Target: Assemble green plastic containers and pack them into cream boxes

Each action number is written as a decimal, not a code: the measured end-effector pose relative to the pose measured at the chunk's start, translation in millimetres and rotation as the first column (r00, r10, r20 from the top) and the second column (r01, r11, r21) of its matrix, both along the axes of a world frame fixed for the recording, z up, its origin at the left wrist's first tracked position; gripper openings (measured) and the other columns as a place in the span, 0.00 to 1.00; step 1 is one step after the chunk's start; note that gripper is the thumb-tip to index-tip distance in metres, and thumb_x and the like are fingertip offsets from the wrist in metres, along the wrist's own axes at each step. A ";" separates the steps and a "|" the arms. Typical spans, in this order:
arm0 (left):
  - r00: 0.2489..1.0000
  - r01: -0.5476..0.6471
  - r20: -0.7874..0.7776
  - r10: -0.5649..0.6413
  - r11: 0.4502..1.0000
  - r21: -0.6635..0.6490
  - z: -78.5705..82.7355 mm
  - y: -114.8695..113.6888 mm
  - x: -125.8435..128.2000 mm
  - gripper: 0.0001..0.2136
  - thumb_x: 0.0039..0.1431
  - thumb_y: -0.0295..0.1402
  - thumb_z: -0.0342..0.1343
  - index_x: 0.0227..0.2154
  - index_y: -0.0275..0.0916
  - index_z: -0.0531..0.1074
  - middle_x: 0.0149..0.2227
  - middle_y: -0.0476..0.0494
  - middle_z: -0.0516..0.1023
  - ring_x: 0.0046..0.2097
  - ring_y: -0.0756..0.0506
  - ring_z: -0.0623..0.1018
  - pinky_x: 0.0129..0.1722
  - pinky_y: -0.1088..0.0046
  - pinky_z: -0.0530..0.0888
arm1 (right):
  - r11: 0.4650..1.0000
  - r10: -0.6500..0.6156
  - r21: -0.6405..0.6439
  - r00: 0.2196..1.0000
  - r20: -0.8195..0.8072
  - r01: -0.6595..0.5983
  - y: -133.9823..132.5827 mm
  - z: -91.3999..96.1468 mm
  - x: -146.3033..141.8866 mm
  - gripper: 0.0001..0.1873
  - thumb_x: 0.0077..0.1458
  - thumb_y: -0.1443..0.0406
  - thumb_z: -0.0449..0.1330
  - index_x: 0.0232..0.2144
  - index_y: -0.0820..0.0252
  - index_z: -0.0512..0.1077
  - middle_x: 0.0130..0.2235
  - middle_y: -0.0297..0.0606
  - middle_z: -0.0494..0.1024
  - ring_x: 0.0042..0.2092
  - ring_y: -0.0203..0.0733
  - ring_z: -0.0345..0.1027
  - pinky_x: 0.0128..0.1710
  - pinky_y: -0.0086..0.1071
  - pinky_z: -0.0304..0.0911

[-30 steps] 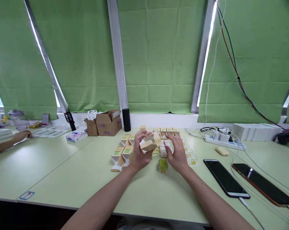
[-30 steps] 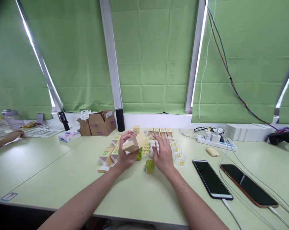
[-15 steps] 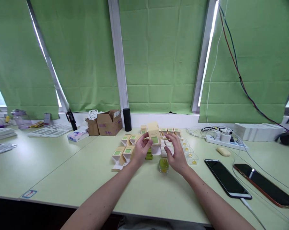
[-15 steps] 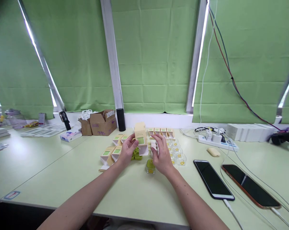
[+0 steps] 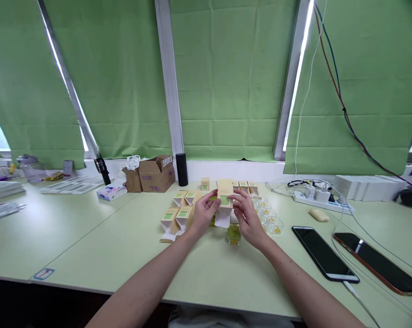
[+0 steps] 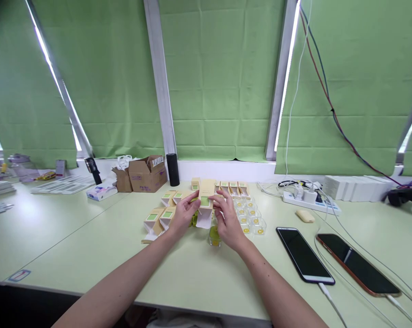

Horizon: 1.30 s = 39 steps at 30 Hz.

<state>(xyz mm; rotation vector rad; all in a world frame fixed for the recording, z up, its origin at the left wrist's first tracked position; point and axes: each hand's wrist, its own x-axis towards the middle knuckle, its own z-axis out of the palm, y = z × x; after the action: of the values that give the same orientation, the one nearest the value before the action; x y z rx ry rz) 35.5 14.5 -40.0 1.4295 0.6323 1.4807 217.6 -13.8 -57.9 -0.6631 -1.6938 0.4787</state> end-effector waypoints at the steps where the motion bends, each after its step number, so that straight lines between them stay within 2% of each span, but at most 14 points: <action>1: 1.000 -0.010 -0.008 0.010 1.000 0.003 -0.4 -0.1 0.5 0.32 0.55 0.47 0.70 0.58 0.36 0.73 0.53 0.34 0.80 0.50 0.39 0.83 0.48 0.64 0.80 | 1.000 0.011 -0.013 1.000 -0.014 -0.011 0.6 0.4 -0.1 0.16 0.72 0.58 0.49 0.57 0.43 0.70 0.67 0.44 0.57 0.56 0.48 0.72 0.57 0.48 0.74; 8: 0.991 -0.054 -0.112 0.069 0.991 0.126 1.1 -5.5 -1.2 0.25 0.66 0.48 0.59 0.60 0.41 0.67 0.59 0.33 0.73 0.42 0.46 0.80 0.43 0.68 0.78 | 0.996 -0.013 -0.090 0.994 -0.110 0.003 2.8 5.5 2.2 0.17 0.69 0.60 0.52 0.55 0.44 0.73 0.63 0.44 0.62 0.55 0.49 0.72 0.49 0.45 0.76; 11: 0.984 -0.052 -0.157 0.084 0.980 0.193 -0.6 -7.2 -4.6 0.25 0.64 0.46 0.61 0.60 0.44 0.67 0.61 0.35 0.71 0.44 0.46 0.79 0.44 0.67 0.79 | 0.993 -0.023 -0.115 0.987 -0.157 0.005 2.5 6.9 2.9 0.17 0.67 0.61 0.54 0.55 0.44 0.74 0.63 0.43 0.62 0.56 0.49 0.71 0.48 0.43 0.76; 15: 0.965 -0.023 -0.246 0.094 0.960 0.280 -3.3 -7.6 -6.8 0.23 0.62 0.41 0.64 0.59 0.48 0.71 0.68 0.37 0.58 0.49 0.45 0.78 0.48 0.66 0.78 | 0.982 0.051 -0.166 0.978 -0.205 -0.086 3.3 6.1 3.3 0.19 0.65 0.63 0.57 0.57 0.43 0.73 0.65 0.42 0.59 0.46 0.42 0.75 0.47 0.42 0.75; 17: 0.957 -0.023 -0.271 0.101 0.961 0.276 -3.6 -7.6 -6.3 0.21 0.61 0.39 0.65 0.57 0.48 0.72 0.68 0.38 0.56 0.48 0.46 0.78 0.48 0.67 0.78 | 0.980 0.072 -0.169 0.976 -0.207 -0.108 3.9 5.3 3.3 0.20 0.64 0.63 0.58 0.57 0.43 0.73 0.64 0.42 0.59 0.45 0.41 0.75 0.48 0.42 0.75; 23: 0.964 -0.067 -0.233 0.129 0.964 0.256 -3.1 -6.7 -2.8 0.20 0.60 0.36 0.66 0.55 0.46 0.75 0.66 0.38 0.59 0.45 0.49 0.78 0.48 0.67 0.79 | 0.973 0.092 -0.189 0.974 -0.206 -0.132 1.5 6.6 2.8 0.20 0.63 0.61 0.61 0.57 0.41 0.73 0.65 0.42 0.59 0.42 0.38 0.74 0.46 0.41 0.74; 30: 0.967 -0.134 -0.178 0.183 0.957 0.258 -3.5 -2.8 -1.2 0.19 0.60 0.36 0.66 0.54 0.44 0.77 0.61 0.38 0.63 0.44 0.49 0.78 0.48 0.68 0.80 | 0.975 0.076 -0.191 0.979 -0.189 -0.112 -1.0 7.2 2.0 0.19 0.61 0.58 0.64 0.55 0.43 0.75 0.66 0.42 0.60 0.45 0.41 0.75 0.48 0.41 0.74; 39: 0.971 -0.128 -0.167 0.172 0.960 0.249 -4.7 -2.2 0.4 0.17 0.60 0.36 0.66 0.52 0.43 0.78 0.57 0.40 0.65 0.42 0.51 0.78 0.46 0.70 0.80 | 0.964 0.086 -0.222 0.960 -0.267 -0.148 2.1 7.2 1.6 0.20 0.58 0.55 0.68 0.52 0.46 0.77 0.64 0.43 0.63 0.42 0.40 0.75 0.47 0.40 0.75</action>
<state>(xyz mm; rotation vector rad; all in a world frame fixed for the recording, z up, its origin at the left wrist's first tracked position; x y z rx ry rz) 35.9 12.3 -44.7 1.7534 0.7112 1.5940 219.2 -11.7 -50.7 -0.6450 -1.4476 0.8296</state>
